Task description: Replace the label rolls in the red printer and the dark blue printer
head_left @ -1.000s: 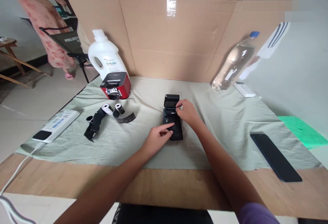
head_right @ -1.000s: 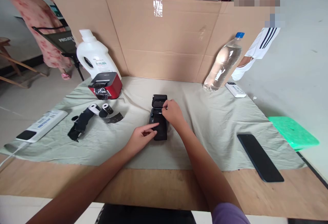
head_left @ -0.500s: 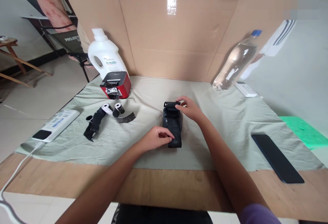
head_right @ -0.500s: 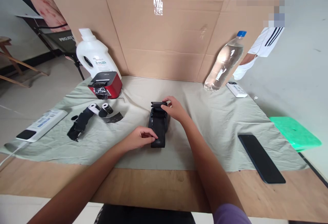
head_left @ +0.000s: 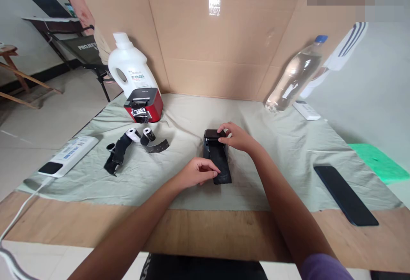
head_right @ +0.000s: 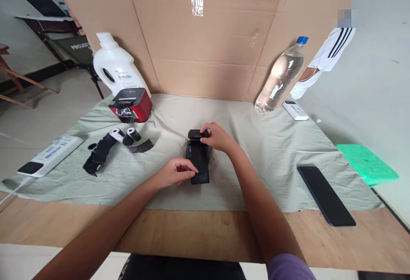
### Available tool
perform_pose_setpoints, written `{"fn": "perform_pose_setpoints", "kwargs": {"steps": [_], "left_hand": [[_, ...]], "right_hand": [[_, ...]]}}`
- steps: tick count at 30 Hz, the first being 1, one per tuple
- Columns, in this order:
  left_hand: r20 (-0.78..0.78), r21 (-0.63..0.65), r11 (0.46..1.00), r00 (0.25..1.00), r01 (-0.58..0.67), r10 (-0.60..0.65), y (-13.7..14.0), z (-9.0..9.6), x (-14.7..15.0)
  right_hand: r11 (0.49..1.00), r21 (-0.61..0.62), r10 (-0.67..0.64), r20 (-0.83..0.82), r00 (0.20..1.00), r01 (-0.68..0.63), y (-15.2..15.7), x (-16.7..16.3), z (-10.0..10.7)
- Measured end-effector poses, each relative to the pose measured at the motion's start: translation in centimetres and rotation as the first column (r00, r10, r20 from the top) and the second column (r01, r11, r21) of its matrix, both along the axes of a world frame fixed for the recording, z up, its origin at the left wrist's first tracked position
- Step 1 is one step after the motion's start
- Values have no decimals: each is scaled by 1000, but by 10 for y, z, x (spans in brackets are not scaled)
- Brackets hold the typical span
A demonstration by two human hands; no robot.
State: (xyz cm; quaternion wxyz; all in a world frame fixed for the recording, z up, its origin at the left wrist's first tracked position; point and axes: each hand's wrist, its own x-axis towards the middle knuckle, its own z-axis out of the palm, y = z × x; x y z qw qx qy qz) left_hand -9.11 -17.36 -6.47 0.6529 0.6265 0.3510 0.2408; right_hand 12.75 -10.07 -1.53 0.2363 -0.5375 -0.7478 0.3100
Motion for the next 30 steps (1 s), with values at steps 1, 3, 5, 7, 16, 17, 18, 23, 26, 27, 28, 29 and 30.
{"fn": "perform_pose_setpoints", "kwargs": {"steps": [1, 3, 5, 7, 16, 17, 18, 23, 26, 27, 28, 29, 30], "left_hand": [[-1, 0, 1000, 1000, 1, -1, 0, -1, 0], [-10, 3, 1000, 1000, 5, -5, 0, -1, 0], [-12, 7, 1000, 1000, 11, -11, 1, 0, -1], [-10, 6, 1000, 1000, 19, -19, 1, 1, -2], [-51, 10, 999, 998, 43, -42, 4, 0, -6], [-55, 8, 999, 998, 42, -41, 5, 0, -6], [-56, 8, 999, 998, 41, -41, 6, -1, -6], [-20, 13, 998, 998, 61, -61, 9, -2, -7], [10, 58, 998, 1000, 10, -10, 12, -1, -10], [21, 100, 994, 999, -50, 48, 15, -1, -11], [36, 150, 981, 992, -127, 123, 17, -2, -12], [56, 203, 956, 977, -213, 205, 21, -3, -13], [76, 255, 922, 956, -292, 282, 24, -5, -14]], "right_hand": [[1000, -8, 4, 7, 1000, -4, 0, 0, 1], [999, -32, 24, 33, 999, -23, -2, -1, 2], [998, -49, 37, 55, 998, -34, -2, -1, 3], [998, -61, 28, 48, 998, -25, -2, -2, 1], [926, -347, -212, -152, 965, 149, 2, -2, -13], [918, -367, -220, -151, 964, 152, 0, -3, -11], [911, -382, -223, -146, 964, 153, -2, -4, -9], [882, -440, -250, -134, 959, 169, -9, -10, 1], [879, -446, -256, -147, 955, 167, -12, -10, 2], [880, -446, -256, -158, 954, 162, -13, -10, 1], [882, -444, -254, -171, 952, 156, -13, -9, 0], [885, -442, -252, -186, 950, 148, -13, -8, -2], [886, -442, -249, -204, 947, 138, -13, -6, -4]]}}
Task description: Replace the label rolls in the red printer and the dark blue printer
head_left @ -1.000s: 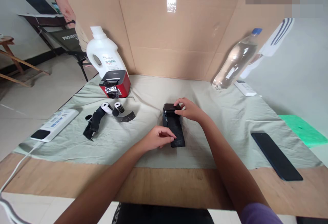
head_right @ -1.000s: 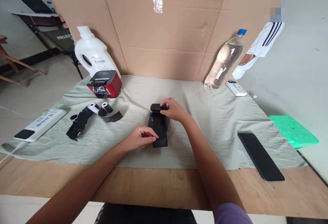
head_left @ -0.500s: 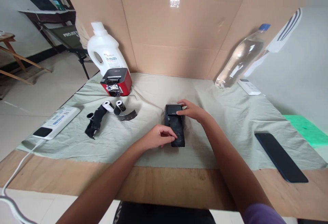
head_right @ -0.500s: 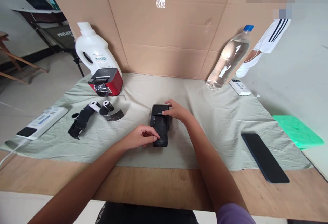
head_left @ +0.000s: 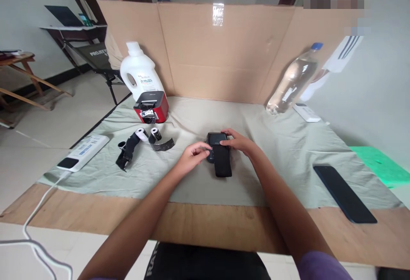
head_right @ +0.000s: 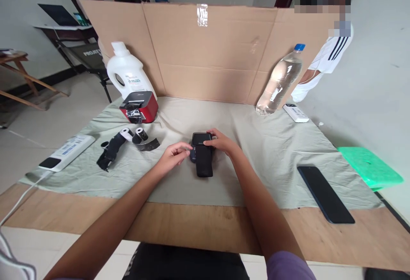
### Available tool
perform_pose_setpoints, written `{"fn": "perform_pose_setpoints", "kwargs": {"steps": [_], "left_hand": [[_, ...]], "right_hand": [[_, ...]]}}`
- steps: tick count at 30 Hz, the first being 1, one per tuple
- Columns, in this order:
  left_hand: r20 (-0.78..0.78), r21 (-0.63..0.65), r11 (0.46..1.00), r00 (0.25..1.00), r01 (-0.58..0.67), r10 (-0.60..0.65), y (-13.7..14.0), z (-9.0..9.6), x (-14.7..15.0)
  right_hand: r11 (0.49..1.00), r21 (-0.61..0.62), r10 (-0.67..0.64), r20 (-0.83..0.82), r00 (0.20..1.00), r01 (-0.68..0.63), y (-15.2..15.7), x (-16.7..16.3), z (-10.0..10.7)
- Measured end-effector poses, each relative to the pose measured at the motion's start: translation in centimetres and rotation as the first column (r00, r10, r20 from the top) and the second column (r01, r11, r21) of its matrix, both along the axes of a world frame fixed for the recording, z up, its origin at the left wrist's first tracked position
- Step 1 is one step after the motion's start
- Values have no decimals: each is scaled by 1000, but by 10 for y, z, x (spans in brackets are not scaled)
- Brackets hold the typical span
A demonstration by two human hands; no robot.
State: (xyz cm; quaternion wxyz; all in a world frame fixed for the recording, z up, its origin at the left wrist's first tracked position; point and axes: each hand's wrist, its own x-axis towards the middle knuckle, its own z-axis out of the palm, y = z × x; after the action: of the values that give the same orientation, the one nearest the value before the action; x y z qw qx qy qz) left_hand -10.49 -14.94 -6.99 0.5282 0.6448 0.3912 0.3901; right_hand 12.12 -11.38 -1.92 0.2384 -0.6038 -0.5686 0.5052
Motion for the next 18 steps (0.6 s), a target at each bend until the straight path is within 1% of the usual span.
{"fn": "perform_pose_setpoints", "kwargs": {"steps": [1, 2, 3, 5, 8, 11, 13, 14, 15, 16, 18], "left_hand": [[-5, 53, 997, 998, -64, 65, 4, -3, -1], [-29, 104, 990, 994, -100, 104, 7, -6, -2], [-71, 152, 982, 990, -108, 120, 11, -9, -3], [-187, 225, 972, 975, -73, 116, 15, -15, -5], [-338, 262, 965, 934, -24, 115, 15, -19, -7], [-444, 294, 956, 884, -11, 147, 10, -15, -6], [-542, 300, 953, 830, 48, 129, 6, -10, -4], [-599, 287, 954, 793, 87, 108, 5, -7, -2], [-653, 267, 956, 752, 118, 90, 4, -5, -1], [-699, 245, 960, 711, 132, 80, 3, -4, 1], [-754, 226, 967, 650, 118, 97, 2, -3, 5]], "right_hand": [[1000, 2, 5, -20, 1000, -5, 0, 2, -3], [1000, 2, 15, -39, 999, -15, 1, 4, -6], [1000, -2, 29, -57, 998, -29, 3, 6, -9], [998, -8, 57, -85, 995, -58, 6, 11, -16], [999, -6, 44, -132, 990, -45, 12, 17, -24], [999, -30, -51, -215, 975, 46, 15, 20, -28], [986, -61, -166, -223, 961, 156, 11, 19, -30], [976, -58, -218, -212, 953, 210, 7, 17, -33], [966, -23, -256, -196, 947, 257, 2, 14, -36], [958, 46, -270, -181, 946, 282, -6, 11, -41], [927, 251, -245, -157, 957, 279, -23, 2, -52]]}}
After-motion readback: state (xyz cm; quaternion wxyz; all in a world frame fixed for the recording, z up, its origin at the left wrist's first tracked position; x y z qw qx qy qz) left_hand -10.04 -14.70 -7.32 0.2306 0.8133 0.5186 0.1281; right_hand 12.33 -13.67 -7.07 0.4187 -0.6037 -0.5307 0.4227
